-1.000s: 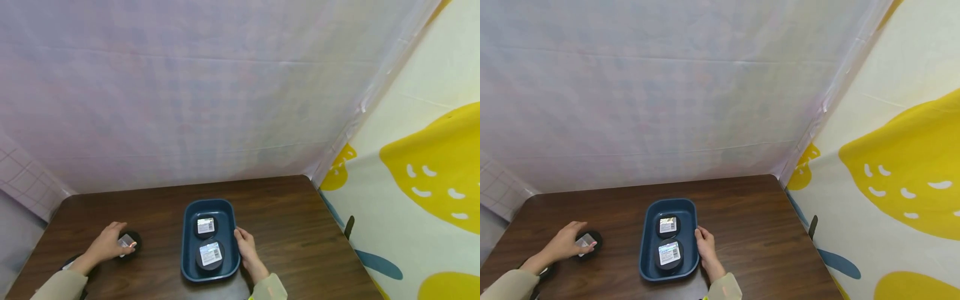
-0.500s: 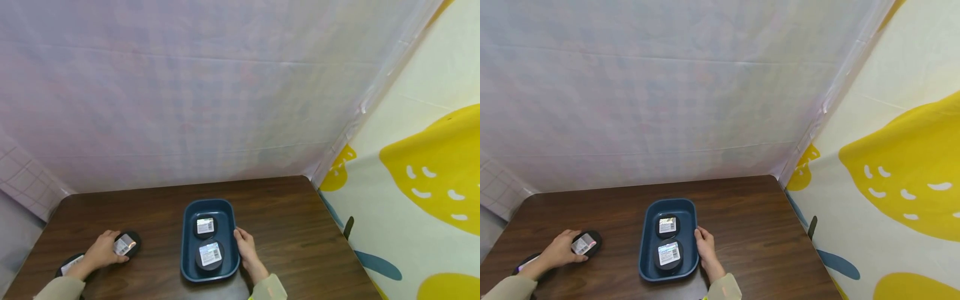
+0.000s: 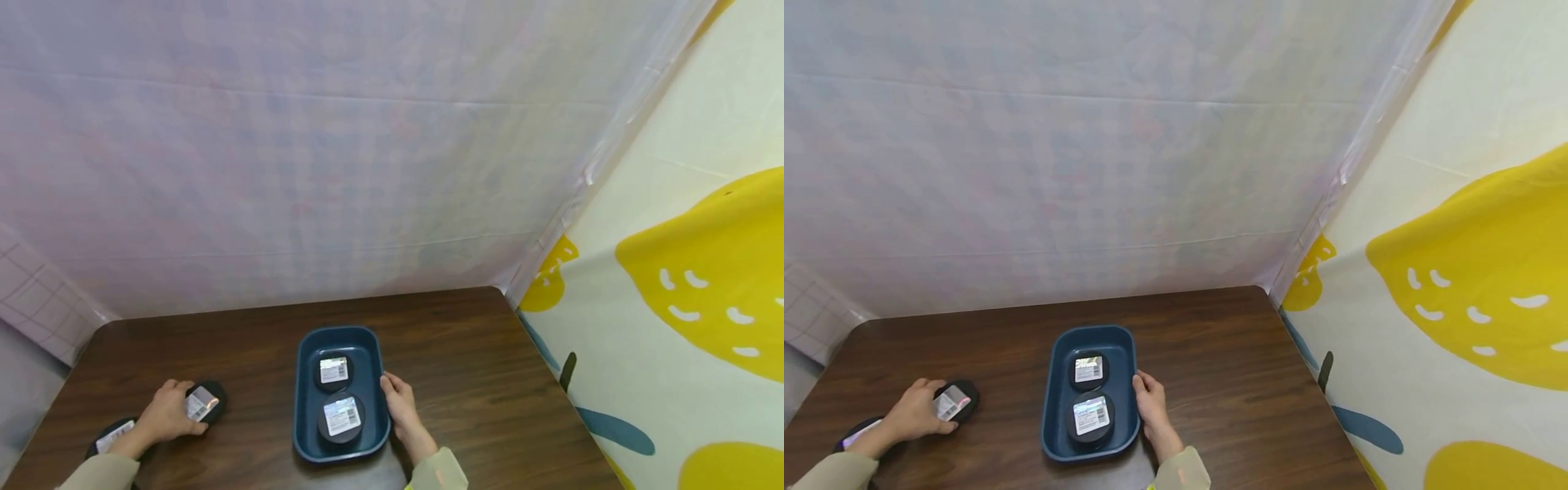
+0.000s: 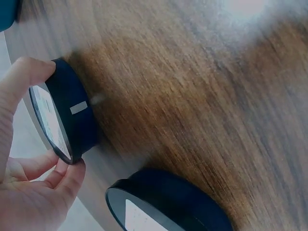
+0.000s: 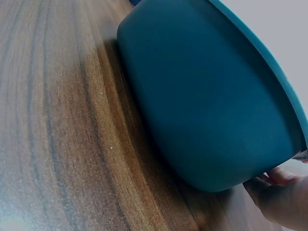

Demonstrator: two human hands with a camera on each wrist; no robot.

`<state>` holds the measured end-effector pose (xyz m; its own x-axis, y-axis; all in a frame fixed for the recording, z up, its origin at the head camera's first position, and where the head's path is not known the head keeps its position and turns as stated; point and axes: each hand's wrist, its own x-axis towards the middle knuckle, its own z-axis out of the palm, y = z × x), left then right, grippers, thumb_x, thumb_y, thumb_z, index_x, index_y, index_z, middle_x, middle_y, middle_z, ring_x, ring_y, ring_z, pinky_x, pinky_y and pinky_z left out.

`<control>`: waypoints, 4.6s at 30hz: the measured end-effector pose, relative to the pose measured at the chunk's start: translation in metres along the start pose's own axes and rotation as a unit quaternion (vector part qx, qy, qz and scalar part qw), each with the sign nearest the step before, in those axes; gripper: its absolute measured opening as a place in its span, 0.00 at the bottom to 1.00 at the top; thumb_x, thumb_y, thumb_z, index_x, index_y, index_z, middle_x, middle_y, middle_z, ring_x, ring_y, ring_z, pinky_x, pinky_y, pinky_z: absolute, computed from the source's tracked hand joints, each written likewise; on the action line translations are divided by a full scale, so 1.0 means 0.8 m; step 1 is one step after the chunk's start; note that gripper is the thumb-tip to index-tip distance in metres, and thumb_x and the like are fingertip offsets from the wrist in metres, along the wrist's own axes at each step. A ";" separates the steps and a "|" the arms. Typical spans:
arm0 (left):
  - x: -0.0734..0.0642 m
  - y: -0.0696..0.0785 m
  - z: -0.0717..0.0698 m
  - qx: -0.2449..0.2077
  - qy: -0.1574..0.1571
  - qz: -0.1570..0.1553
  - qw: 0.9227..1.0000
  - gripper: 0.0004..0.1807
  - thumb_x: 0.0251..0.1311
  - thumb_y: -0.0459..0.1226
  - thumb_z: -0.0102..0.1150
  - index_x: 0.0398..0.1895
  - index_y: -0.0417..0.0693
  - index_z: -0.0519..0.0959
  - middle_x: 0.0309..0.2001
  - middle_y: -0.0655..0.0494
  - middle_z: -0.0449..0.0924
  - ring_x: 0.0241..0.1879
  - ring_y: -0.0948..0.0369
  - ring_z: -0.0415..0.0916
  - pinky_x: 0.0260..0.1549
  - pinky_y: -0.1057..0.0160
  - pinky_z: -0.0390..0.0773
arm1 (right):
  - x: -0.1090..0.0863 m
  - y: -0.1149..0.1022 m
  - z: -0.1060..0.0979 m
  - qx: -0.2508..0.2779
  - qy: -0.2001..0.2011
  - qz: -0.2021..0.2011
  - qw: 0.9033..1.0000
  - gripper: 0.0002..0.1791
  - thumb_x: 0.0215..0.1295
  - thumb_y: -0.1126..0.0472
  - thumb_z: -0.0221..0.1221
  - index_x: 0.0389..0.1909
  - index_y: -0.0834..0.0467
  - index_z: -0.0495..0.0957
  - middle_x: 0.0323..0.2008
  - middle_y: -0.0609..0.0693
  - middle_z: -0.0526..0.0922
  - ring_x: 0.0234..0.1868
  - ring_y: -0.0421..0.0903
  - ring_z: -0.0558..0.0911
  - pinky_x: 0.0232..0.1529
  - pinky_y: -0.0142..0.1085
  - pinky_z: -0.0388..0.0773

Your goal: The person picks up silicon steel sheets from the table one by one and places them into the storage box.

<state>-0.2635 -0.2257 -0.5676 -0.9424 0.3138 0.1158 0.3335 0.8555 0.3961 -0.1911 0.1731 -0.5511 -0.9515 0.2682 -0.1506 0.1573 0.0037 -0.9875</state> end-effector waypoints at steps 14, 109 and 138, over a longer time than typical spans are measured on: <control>0.011 0.005 -0.009 -0.002 0.015 0.033 0.999 0.48 0.14 0.43 0.77 0.43 0.18 0.70 0.35 0.33 0.71 0.31 0.46 0.69 0.28 0.50 0.73 | 0.020 0.025 -0.004 0.004 0.001 -0.002 1.000 0.21 0.70 0.65 0.48 0.54 0.78 0.68 0.53 0.72 0.73 0.51 0.60 0.74 0.54 0.51 0.69; 0.120 0.200 -0.120 0.012 -0.058 0.209 0.976 0.47 0.26 0.43 0.77 0.51 0.24 0.69 0.43 0.38 0.72 0.37 0.51 0.68 0.32 0.55 0.75 | 0.026 0.044 0.014 0.027 0.015 0.003 1.000 0.22 0.69 0.59 0.52 0.54 0.74 0.71 0.52 0.66 0.76 0.49 0.54 0.76 0.50 0.41 0.73; 0.145 0.245 -0.065 0.022 -0.122 0.260 0.958 0.47 0.23 0.40 0.79 0.51 0.24 0.70 0.44 0.40 0.70 0.40 0.51 0.68 0.39 0.54 0.75 | 0.012 0.035 0.015 0.043 0.015 -0.005 0.999 0.21 0.68 0.62 0.52 0.53 0.76 0.71 0.48 0.69 0.77 0.45 0.55 0.78 0.47 0.43 0.75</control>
<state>-0.3087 -0.0426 -0.4293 -0.6167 0.7843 0.0678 0.7617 0.5727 0.3031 -0.1995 0.1640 -0.5808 -0.9444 0.2969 -0.1410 0.1239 -0.0756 -0.9894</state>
